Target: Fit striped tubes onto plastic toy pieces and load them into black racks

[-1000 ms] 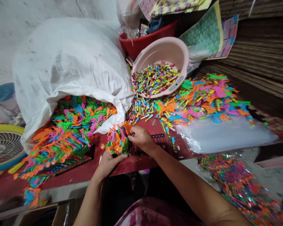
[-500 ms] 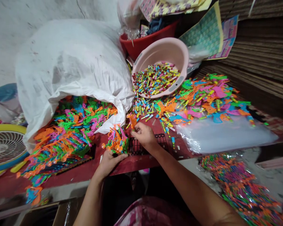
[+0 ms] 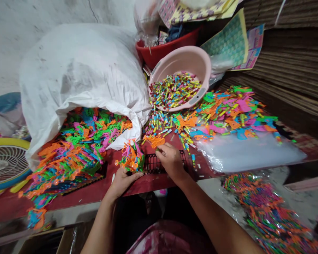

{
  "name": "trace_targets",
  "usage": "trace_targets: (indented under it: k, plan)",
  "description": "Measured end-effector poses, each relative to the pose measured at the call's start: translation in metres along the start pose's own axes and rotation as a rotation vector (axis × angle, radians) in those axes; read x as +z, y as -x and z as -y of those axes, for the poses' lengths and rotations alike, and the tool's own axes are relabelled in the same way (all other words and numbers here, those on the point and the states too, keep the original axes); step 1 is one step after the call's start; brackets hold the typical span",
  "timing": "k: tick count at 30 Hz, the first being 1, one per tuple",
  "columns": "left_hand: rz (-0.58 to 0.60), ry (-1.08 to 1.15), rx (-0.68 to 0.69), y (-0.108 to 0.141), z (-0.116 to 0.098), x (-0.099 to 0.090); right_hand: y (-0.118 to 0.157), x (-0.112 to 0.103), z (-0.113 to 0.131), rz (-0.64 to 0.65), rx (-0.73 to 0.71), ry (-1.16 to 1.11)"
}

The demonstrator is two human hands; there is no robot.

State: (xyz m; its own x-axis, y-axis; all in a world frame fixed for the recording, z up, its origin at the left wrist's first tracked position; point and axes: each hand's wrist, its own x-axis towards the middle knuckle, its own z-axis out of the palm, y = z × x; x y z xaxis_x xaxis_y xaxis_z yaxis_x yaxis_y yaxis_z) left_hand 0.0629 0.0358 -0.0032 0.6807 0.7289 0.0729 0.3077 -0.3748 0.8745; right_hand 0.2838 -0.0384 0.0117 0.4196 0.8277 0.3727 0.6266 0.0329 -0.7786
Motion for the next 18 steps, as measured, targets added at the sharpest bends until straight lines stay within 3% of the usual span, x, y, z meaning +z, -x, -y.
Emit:
trace_targets:
  k: [4,9,14,18]
  plan:
    - [0.008,-0.012,-0.008,0.0,0.0,0.0,0.007,0.004,0.0,-0.057,-0.055,0.257]
    - [-0.013,-0.05,-0.009,0.0,0.0,0.0,0.013,0.002,0.005,0.037,-0.076,0.559]
    - [0.012,-0.027,-0.028,0.0,0.001,-0.001,0.01,-0.011,0.009,0.172,0.004,0.671]
    - [0.003,-0.032,-0.031,0.0,0.001,0.0,0.002,-0.027,0.005,0.239,-0.004,0.614]
